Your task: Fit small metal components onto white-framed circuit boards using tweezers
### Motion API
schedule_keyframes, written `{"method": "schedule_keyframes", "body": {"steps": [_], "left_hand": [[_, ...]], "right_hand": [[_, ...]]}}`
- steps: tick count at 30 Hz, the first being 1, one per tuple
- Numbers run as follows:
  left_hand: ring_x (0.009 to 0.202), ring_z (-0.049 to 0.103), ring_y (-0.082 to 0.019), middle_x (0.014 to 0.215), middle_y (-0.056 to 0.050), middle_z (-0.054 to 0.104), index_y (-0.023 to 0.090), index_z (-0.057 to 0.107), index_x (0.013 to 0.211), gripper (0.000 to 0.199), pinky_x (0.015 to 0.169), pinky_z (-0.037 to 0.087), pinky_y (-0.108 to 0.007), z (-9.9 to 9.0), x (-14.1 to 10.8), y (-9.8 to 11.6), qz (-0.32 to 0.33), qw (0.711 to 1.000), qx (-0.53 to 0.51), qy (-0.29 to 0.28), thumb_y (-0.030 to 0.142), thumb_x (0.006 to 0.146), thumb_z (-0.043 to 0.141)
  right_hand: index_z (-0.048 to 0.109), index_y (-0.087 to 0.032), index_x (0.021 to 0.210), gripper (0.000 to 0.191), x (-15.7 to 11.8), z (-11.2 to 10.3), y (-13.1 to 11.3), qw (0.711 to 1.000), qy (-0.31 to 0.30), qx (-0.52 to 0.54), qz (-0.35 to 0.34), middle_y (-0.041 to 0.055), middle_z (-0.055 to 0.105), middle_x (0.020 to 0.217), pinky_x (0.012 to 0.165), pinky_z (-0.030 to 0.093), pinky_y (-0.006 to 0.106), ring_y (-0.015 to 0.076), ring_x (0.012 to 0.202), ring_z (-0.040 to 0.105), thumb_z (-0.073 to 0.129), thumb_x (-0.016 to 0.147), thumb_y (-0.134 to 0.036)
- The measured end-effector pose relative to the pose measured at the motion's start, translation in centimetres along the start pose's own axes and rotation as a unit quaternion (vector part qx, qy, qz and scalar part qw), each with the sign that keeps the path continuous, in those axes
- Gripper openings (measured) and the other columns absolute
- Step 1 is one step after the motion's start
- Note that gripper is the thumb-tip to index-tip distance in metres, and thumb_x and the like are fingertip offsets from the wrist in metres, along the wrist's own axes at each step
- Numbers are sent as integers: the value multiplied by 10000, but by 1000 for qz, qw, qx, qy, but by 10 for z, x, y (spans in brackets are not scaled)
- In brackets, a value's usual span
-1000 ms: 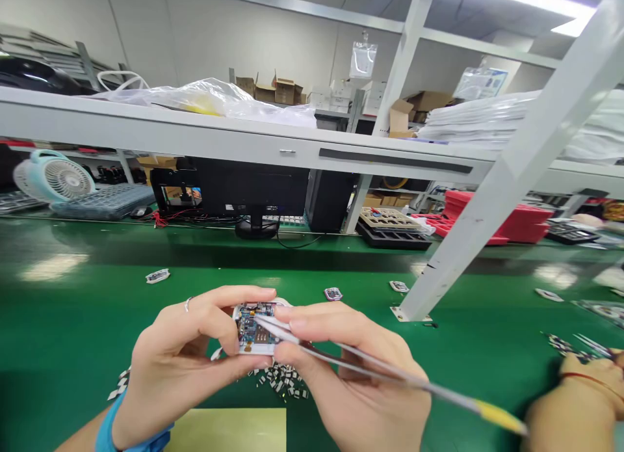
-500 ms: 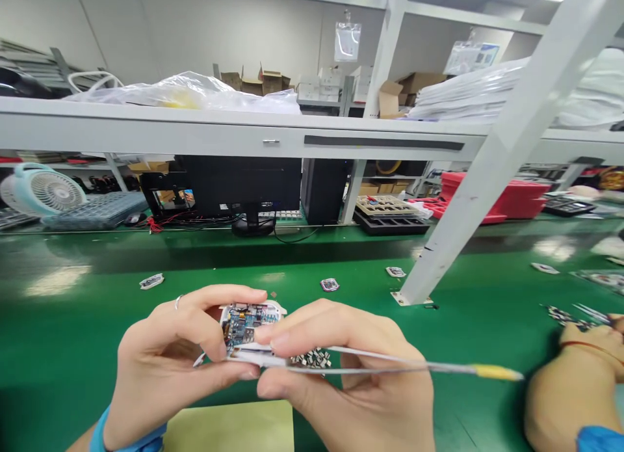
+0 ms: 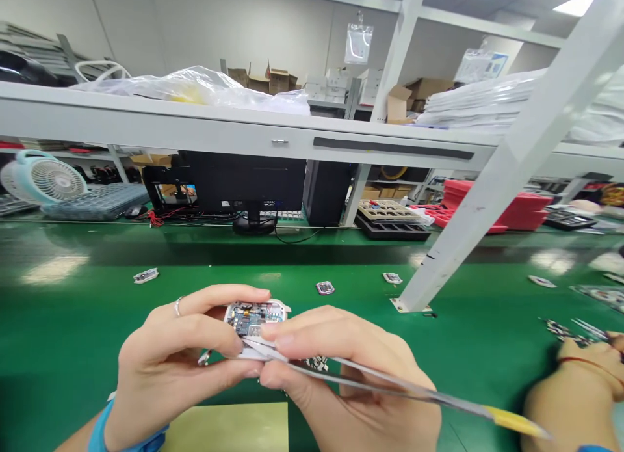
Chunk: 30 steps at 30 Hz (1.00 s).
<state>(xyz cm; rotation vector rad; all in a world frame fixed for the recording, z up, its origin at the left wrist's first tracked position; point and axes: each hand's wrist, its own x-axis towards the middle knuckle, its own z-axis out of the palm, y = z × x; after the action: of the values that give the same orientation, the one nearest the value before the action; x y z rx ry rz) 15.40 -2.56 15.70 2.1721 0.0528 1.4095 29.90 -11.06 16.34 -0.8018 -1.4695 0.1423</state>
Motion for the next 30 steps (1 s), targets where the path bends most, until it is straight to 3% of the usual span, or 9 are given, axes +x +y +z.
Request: {"method": "schedule_keyframes", "body": {"steps": [9, 13, 18, 30], "left_hand": [[807, 638, -174, 832, -43, 669, 154, 569, 702, 251, 690, 549, -212, 0, 2, -1, 11, 999, 9, 36, 191, 551, 765], [768, 647, -175, 817, -55, 675, 152, 577, 704, 248, 659, 554, -211, 0, 3, -1, 22, 999, 5, 49, 222, 555, 762], [758, 648, -177, 836, -64, 676, 152, 590, 710, 240, 648, 552, -213, -1, 3, 0, 19, 999, -1, 46, 221, 556, 761], [753, 649, -180, 841, -67, 677, 151, 602, 691, 228, 652, 555, -221, -1, 5, 4, 11, 999, -6, 48, 208, 544, 765]], "right_hand": [[666, -226, 822, 211, 13, -10, -11, 998, -52, -29, 0, 17, 679, 764, 595, 561, 241, 178, 682, 647, 687, 653, -102], [666, -236, 867, 151, 12, -12, -10, 994, -96, -32, -31, 34, 681, 770, 606, 561, 263, 193, 706, 650, 613, 745, -166], [645, -278, 914, 178, 1, -8, -2, 996, -68, -41, -50, 17, 680, 807, 644, 548, 220, 162, 774, 640, 569, 787, -179], [642, -289, 934, 199, -3, -4, 2, 993, -50, -57, -85, -11, 678, 802, 635, 542, 219, 152, 710, 641, 588, 765, -199]]}}
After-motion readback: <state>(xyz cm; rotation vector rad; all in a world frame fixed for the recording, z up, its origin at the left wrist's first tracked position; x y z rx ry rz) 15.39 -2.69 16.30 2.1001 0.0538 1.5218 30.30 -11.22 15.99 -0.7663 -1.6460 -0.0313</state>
